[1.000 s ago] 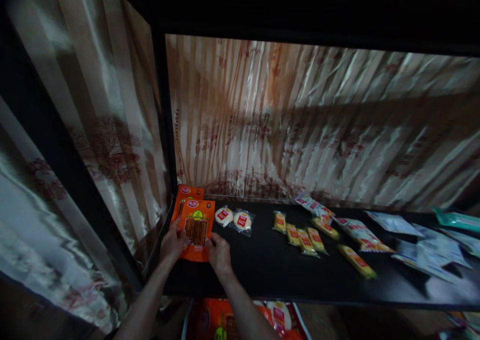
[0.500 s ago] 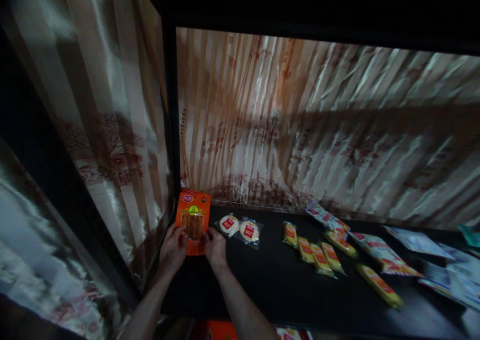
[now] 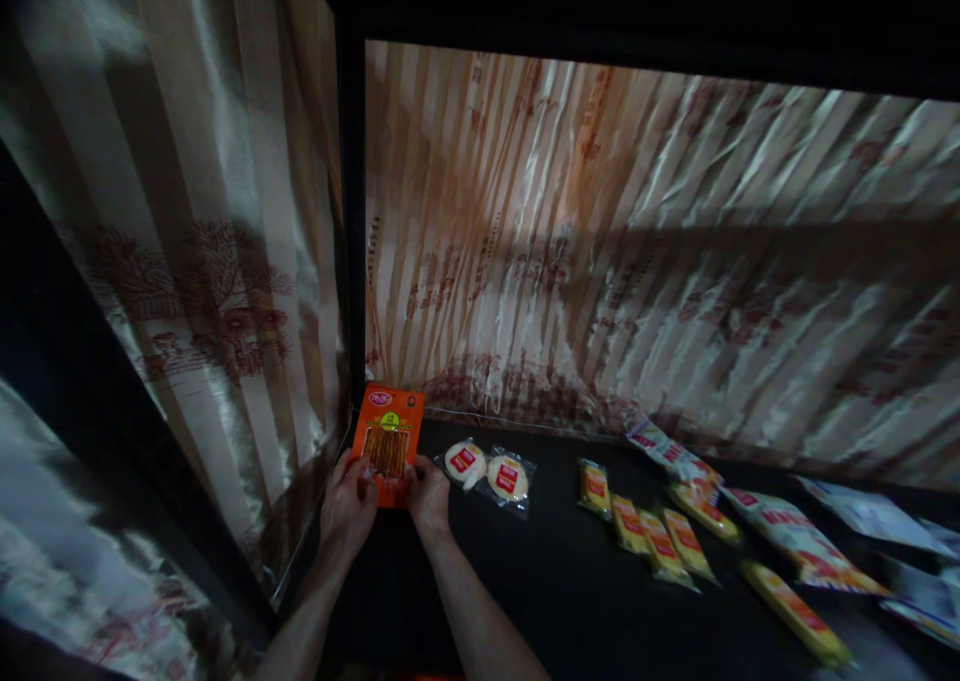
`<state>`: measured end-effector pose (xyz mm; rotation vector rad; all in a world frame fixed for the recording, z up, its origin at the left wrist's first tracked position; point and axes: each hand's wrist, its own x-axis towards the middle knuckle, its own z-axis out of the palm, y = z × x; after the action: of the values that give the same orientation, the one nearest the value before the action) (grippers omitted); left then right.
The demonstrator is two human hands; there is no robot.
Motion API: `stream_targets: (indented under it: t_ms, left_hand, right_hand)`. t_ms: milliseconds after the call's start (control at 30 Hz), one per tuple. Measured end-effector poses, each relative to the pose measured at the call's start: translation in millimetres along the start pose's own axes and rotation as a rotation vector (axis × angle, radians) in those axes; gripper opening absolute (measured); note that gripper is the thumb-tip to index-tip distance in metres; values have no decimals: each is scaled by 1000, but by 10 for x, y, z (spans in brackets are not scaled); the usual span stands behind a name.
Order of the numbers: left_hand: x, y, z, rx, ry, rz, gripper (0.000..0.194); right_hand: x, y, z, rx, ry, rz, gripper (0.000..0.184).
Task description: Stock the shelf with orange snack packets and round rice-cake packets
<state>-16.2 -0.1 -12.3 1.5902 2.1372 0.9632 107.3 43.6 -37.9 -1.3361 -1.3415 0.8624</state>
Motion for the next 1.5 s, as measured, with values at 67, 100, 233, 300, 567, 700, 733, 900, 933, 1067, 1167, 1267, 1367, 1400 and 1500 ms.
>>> stream_targets:
  t_ms: [67, 100, 233, 300, 567, 700, 733, 900, 933, 1067, 1167, 1267, 1367, 1400, 1500]
  left_hand:
    - [11, -3, 6, 4, -11, -16, 41]
    - [16, -6, 10, 6, -19, -20, 42]
    - [28, -22, 30, 21, -53, -8, 43]
    - [31, -34, 44, 23, -71, -7, 44]
    - [56, -117, 156, 67, -84, 39, 46]
    - [54, -154, 210, 99, -55, 88, 45]
    - [51, -161, 217, 102, -53, 93, 45]
    - [36, -181, 223, 143, -82, 131, 44]
    - [33, -182, 221, 154, -84, 138, 43]
    - [28, -172, 210, 173, -77, 143, 43]
    - [30, -158, 195, 186, -95, 141, 42]
    - [32, -151, 182, 200, -106, 144, 43]
    - [36, -159, 181, 202, -113, 151, 43]
    - [37, -164, 184, 202, -113, 151, 43]
    - [39, -174, 196, 210, -106, 144, 43]
  right_hand:
    - [27, 13, 9, -16, -7, -14, 31]
    - [39, 22, 12, -30, -12, -23, 32]
    - [74, 77, 22, -83, -25, -27, 33]
    - [82, 105, 27, -107, -30, -13, 31]
    - [88, 96, 34, -317, -56, -21, 22]
    - [51, 49, 58, -481, -34, -66, 22]
    - [36, 32, 67, -534, -27, -82, 24]
    - [-53, -50, 101, -707, 6, -155, 46]
    - [-67, -57, 103, -732, 10, -179, 47]
    - [-88, -36, 110, -795, -7, -203, 44]
    - [-76, 2, 113, -782, -48, -188, 43]
    - [-61, 26, 104, -774, -69, -200, 42]
    - [-53, 35, 81, -747, -81, -226, 40]
    - [-50, 37, 73, -730, -84, -231, 39]
    - [-35, 50, 55, -672, -93, -233, 38]
